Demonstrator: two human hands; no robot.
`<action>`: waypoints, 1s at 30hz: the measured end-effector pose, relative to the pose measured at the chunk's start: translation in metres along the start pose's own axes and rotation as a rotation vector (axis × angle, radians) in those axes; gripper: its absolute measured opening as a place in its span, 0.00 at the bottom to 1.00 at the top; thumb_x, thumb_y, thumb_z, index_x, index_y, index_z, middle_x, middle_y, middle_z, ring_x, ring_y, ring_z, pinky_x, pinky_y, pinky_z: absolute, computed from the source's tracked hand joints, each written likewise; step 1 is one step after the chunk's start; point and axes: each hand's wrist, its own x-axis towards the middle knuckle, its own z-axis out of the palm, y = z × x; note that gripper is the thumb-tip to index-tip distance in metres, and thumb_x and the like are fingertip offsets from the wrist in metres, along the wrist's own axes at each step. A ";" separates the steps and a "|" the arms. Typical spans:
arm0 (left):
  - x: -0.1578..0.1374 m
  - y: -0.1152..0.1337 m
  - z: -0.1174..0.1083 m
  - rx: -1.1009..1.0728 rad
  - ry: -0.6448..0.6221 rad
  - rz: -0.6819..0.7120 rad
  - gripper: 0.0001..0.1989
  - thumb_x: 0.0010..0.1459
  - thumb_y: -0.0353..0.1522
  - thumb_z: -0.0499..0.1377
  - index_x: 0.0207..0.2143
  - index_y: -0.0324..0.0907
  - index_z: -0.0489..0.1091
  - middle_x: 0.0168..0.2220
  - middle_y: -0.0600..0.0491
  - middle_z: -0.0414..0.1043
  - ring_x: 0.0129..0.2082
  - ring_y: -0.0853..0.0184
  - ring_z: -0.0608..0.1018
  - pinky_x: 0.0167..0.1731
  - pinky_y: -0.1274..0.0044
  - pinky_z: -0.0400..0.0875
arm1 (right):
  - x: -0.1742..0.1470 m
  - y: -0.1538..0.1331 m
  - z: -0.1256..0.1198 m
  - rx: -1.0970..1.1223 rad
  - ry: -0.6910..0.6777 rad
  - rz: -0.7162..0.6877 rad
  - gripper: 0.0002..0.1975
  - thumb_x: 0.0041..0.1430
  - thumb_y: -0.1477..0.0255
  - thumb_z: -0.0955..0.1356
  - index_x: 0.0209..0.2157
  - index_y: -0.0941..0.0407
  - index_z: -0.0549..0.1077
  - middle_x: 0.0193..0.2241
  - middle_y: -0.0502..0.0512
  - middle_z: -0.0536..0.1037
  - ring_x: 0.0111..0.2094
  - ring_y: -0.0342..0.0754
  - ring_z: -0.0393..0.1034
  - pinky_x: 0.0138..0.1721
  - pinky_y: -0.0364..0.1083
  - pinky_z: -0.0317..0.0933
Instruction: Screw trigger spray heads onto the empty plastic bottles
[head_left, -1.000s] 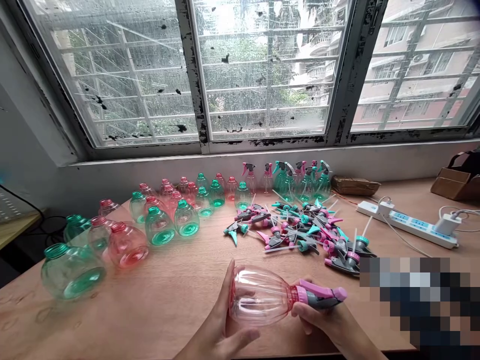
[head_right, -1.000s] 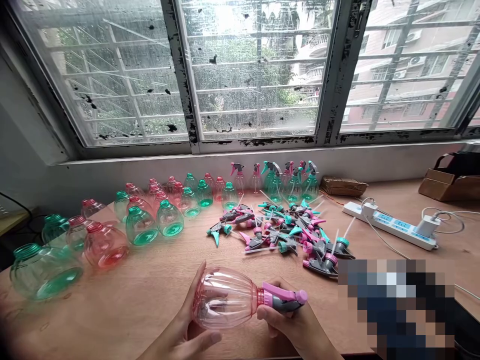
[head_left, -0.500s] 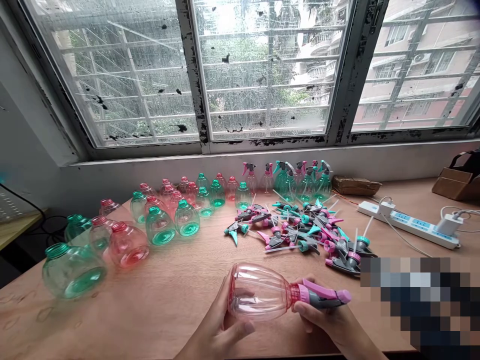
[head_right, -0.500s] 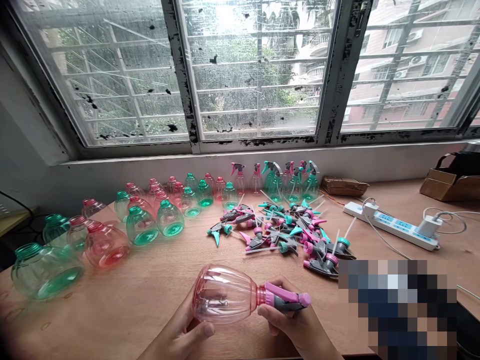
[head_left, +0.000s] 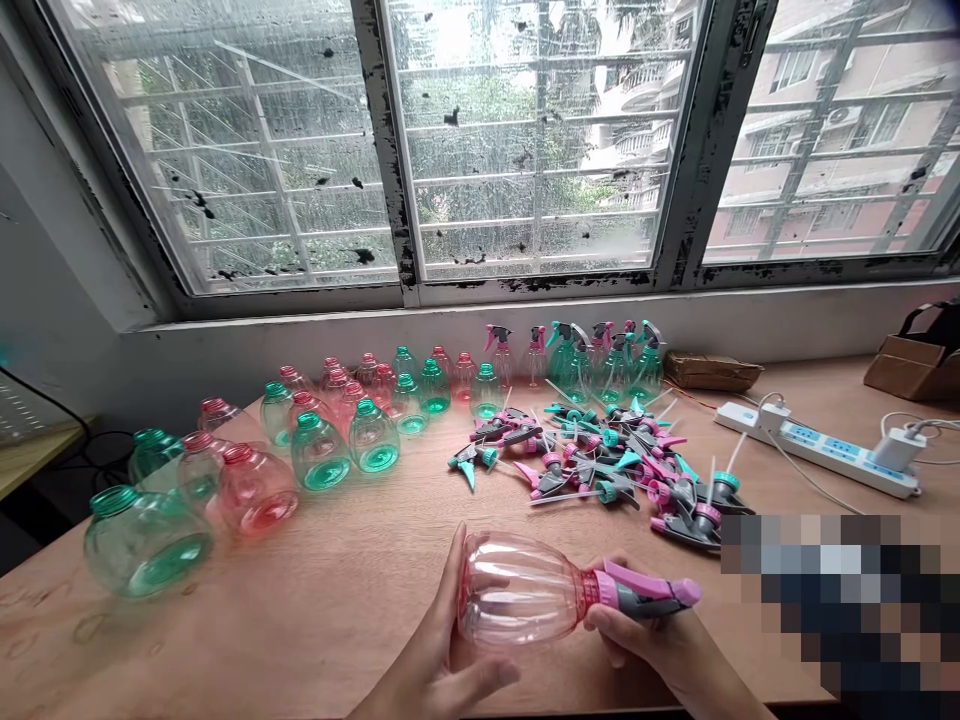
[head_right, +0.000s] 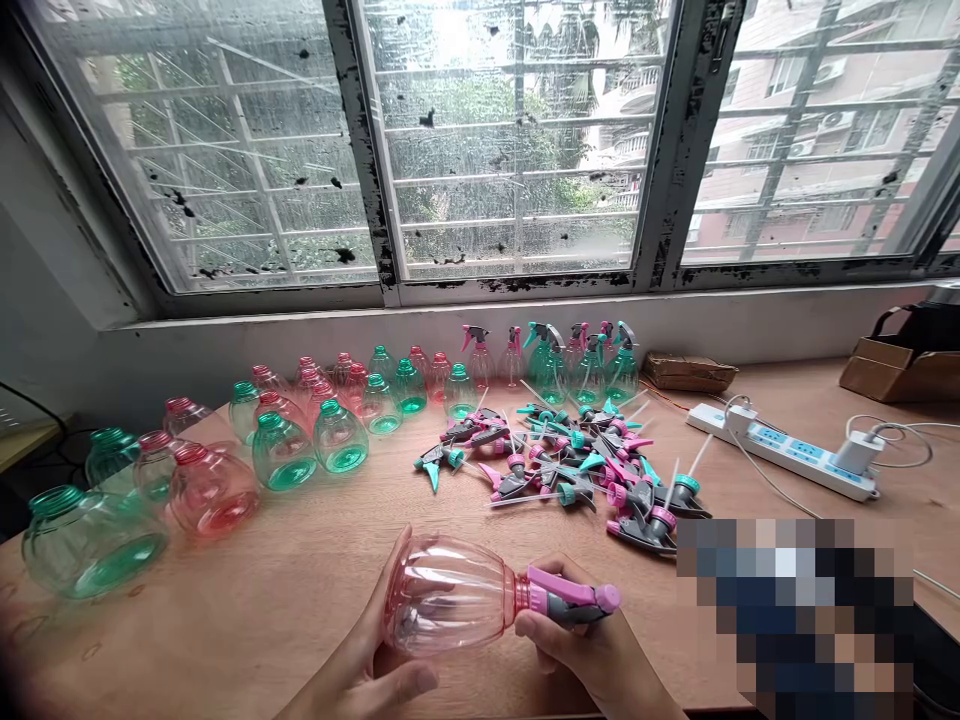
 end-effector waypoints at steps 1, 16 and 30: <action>0.000 -0.002 -0.001 -0.013 0.002 0.003 0.53 0.58 0.43 0.66 0.71 0.56 0.29 0.73 0.49 0.41 0.68 0.49 0.57 0.67 0.61 0.50 | 0.000 0.001 0.000 0.004 -0.005 0.000 0.12 0.55 0.62 0.75 0.26 0.55 0.75 0.18 0.44 0.69 0.20 0.43 0.65 0.22 0.42 0.58; 0.001 0.000 0.002 -0.002 0.016 0.000 0.55 0.56 0.41 0.68 0.70 0.57 0.30 0.73 0.49 0.42 0.66 0.50 0.62 0.67 0.61 0.51 | 0.000 0.000 0.001 0.044 -0.012 0.037 0.11 0.53 0.63 0.76 0.32 0.54 0.75 0.18 0.42 0.70 0.19 0.42 0.63 0.22 0.41 0.57; 0.002 0.002 0.002 0.044 0.016 0.012 0.53 0.58 0.41 0.66 0.70 0.58 0.30 0.73 0.49 0.43 0.66 0.51 0.62 0.69 0.58 0.44 | 0.001 0.001 0.001 -0.061 -0.013 0.005 0.15 0.55 0.59 0.73 0.24 0.53 0.71 0.17 0.44 0.68 0.20 0.45 0.64 0.22 0.43 0.59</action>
